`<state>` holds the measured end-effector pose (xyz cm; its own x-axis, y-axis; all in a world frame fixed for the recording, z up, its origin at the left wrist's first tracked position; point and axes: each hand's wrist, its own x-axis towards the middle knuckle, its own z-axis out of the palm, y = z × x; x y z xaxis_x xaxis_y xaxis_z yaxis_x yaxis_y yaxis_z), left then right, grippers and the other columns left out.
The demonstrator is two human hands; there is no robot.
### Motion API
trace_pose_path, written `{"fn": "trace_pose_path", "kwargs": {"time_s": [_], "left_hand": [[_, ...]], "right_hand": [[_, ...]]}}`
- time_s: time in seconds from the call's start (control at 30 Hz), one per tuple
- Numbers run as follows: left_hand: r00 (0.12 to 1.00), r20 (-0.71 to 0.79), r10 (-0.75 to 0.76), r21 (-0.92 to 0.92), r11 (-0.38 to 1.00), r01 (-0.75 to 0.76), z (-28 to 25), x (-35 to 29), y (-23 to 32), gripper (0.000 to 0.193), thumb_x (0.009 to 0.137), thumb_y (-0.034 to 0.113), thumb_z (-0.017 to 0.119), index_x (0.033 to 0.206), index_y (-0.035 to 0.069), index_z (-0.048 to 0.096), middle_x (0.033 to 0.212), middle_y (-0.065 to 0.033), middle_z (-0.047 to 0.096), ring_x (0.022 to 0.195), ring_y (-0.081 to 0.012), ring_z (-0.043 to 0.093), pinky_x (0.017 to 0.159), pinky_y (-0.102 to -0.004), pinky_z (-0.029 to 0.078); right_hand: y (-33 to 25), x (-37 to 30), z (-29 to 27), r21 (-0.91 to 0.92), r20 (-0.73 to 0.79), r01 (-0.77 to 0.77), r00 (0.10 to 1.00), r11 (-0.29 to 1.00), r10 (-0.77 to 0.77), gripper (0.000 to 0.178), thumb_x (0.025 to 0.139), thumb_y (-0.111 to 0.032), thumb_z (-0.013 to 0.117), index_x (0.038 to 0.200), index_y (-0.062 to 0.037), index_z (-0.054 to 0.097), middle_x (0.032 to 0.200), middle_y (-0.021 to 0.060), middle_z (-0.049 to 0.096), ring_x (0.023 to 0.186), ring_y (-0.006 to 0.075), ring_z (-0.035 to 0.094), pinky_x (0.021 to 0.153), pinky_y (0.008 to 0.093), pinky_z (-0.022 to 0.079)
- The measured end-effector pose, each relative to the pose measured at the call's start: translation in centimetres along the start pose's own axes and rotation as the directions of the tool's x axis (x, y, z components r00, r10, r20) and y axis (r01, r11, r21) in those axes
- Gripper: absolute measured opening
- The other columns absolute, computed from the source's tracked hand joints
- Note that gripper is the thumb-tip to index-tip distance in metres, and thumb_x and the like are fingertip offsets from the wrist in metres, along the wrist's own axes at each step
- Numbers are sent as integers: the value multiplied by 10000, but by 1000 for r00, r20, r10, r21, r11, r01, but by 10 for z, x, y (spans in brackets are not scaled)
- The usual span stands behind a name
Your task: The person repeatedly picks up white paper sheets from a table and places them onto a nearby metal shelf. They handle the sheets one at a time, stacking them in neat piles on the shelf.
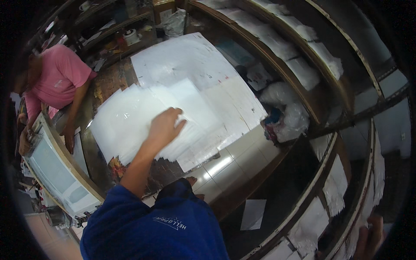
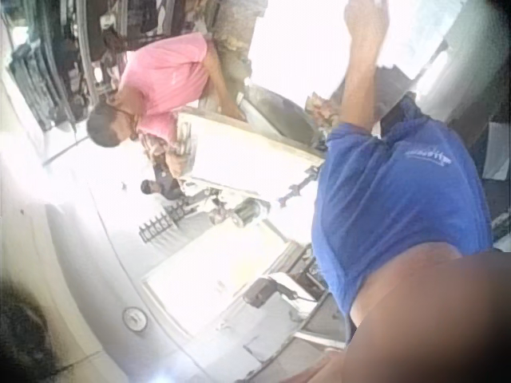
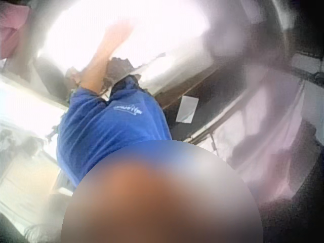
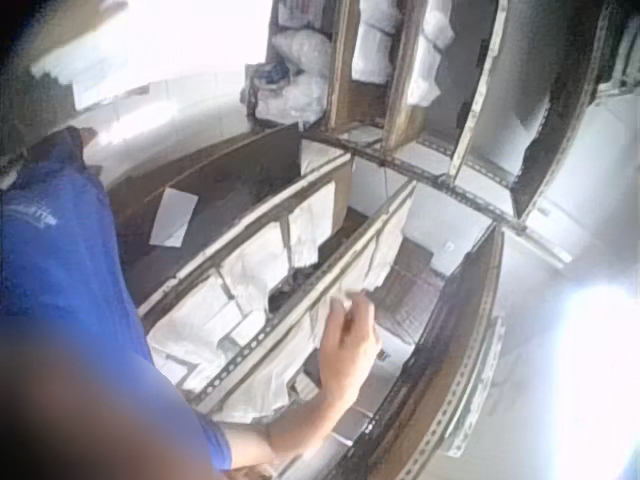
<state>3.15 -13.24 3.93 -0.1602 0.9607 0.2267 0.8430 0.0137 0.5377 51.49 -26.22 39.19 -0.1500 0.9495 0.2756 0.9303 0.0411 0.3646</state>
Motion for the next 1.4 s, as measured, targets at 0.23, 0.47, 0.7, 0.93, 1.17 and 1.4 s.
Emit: {"fn": "trace_pose_path", "kwargs": {"time_s": [0.23, 0.47, 0.7, 0.93, 1.17, 1.4], "left_hand": [[966, 158, -206, 317, 937, 148, 21, 41, -141, 473, 843, 372, 606, 1192, 55, 570, 1078, -228, 604, 1000, -367, 601, 860, -456, 492], [950, 305, -60, 159, 987, 11, 59, 64, -189, 505, 738, 214, 697, 1147, -50, 561, 1081, -253, 621, 982, -406, 594, 829, -458, 494], [877, 477, -52, 512, 827, -230, 68, 98, -213, 473, 938, 335, 441, 1215, -31, 553, 1294, -232, 520, 1214, -358, 478, 1065, -437, 330], [955, 207, 212, 79, 969, -233, -20, 58, 15, 300, 906, 220, 527, 1037, -39, 604, 988, -261, 627, 930, -421, 591, 817, -461, 475], [770, 4, 638, -395, 708, -585, -58, -11, 171, 121, 841, 8, 520, 921, -51, 587, 831, -210, 617, 760, -334, 584, 729, -387, 470], [653, -118, 748, -614, 461, -640, -72, -66, 243, 238, 826, -12, 554, 1057, -53, 595, 774, -128, 596, 709, -203, 550, 671, -300, 462]], "right_hand": [[-170, 103, -7, 333, 134, 374, 890, 866, -436, 247, 746, -77, 695, 957, -19, 582, 700, 146, 573, 645, 305, 632, 576, 405, 465], [-166, 113, 28, 384, 274, 493, 747, 781, -606, 154, 840, -150, 589, 926, -25, 559, 752, 128, 643, 713, 298, 665, 573, 390, 533], [-193, 103, 59, 449, 85, 536, 771, 715, -631, 151, 712, -115, 647, 819, -13, 669, 816, 165, 693, 794, 322, 685, 672, 423, 534], [-221, 101, 78, 635, 20, 469, 784, 614, -620, 293, 798, -219, 590, 986, 4, 610, 863, 197, 672, 815, 371, 663, 707, 457, 521], [-221, 100, 82, 805, 213, 148, 832, 574, -512, 443, 921, -386, 441, 1149, -26, 561, 989, 248, 646, 897, 412, 639, 789, 489, 504], [-165, 53, 54, 785, 242, -12, 926, 619, -289, 333, 836, -241, 532, 840, 55, 686, 877, 277, 658, 851, 413, 651, 739, 458, 529]]}}
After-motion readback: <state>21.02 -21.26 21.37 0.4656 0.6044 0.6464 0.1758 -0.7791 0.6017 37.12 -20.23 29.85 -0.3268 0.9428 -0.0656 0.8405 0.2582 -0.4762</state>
